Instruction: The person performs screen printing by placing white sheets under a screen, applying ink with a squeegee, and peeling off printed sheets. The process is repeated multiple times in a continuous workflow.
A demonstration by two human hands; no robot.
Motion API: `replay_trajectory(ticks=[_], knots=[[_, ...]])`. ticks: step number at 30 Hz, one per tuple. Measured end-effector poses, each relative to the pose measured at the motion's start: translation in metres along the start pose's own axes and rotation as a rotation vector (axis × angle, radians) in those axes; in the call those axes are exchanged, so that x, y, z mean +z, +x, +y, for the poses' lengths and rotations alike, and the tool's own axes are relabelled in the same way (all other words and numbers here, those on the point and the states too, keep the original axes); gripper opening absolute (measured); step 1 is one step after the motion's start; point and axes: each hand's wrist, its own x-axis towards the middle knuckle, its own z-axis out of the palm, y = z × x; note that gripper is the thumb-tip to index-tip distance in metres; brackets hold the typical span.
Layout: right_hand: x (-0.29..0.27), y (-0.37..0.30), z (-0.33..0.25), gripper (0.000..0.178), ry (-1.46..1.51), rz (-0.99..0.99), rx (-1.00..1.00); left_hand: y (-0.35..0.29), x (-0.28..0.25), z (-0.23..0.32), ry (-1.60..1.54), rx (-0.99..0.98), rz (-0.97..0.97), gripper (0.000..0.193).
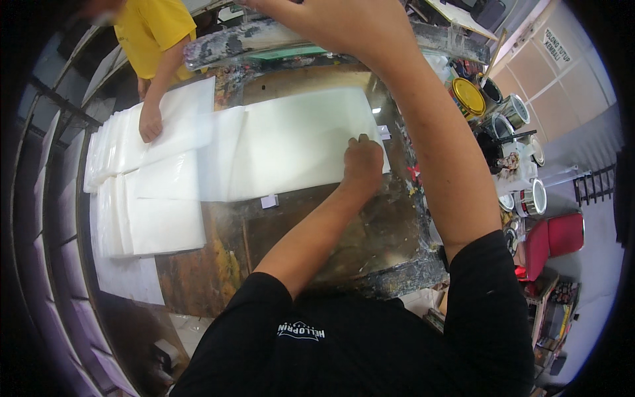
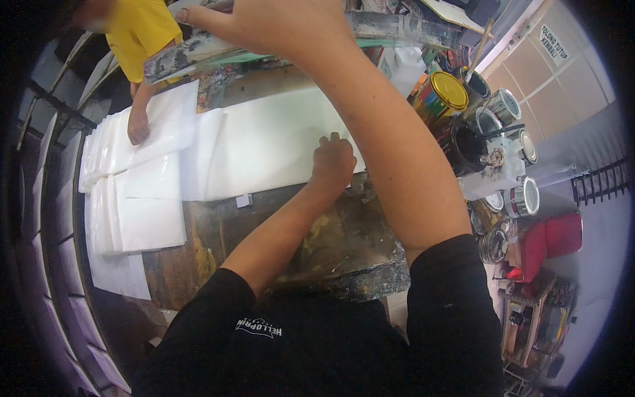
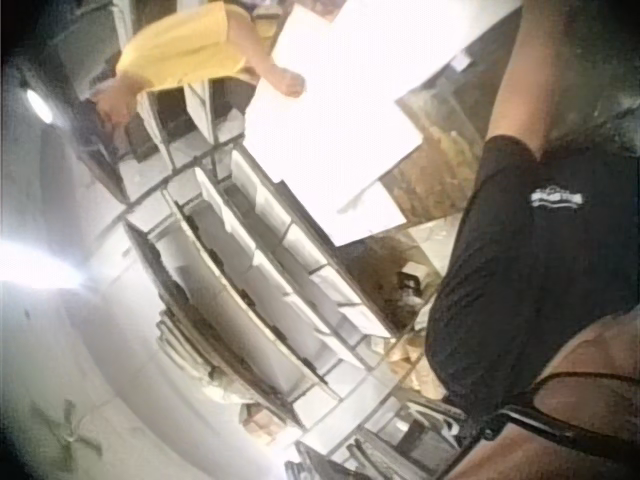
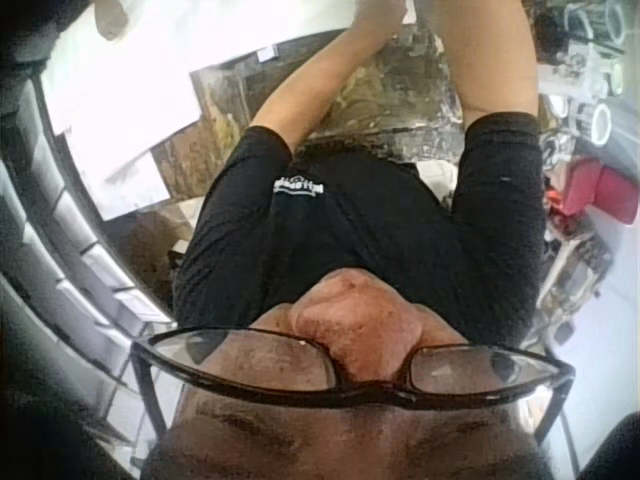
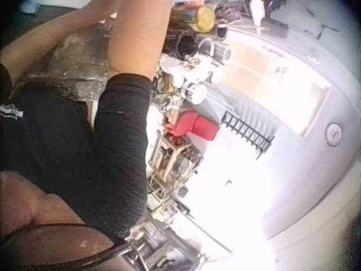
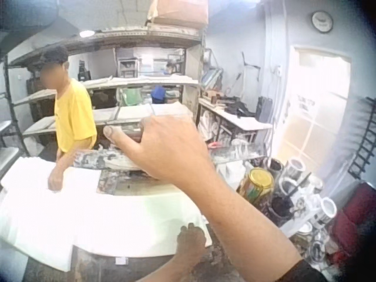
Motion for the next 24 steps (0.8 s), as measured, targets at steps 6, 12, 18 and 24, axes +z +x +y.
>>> replay_trajectory(ticks=[6, 12, 18, 24], knots=[[0.015, -0.007, 0.000, 0.086, -0.016, 0.105, -0.037, 0.002, -0.022, -0.049, -0.731, -0.094, 0.324, 0.026], [0.024, -0.010, 0.002, 0.081, -0.011, 0.162, -0.014, 0.018, -0.065, -0.041, -0.749, 0.060, 0.393, 0.029], [0.021, -0.010, -0.001, 0.081, -0.014, 0.105, -0.027, -0.011, 0.004, -0.047, -0.366, 0.170, 0.182, 0.047], [0.022, -0.004, 0.003, 0.081, -0.044, 0.132, -0.030, 0.015, 0.001, -0.102, -0.106, 0.223, 0.255, 0.055]])
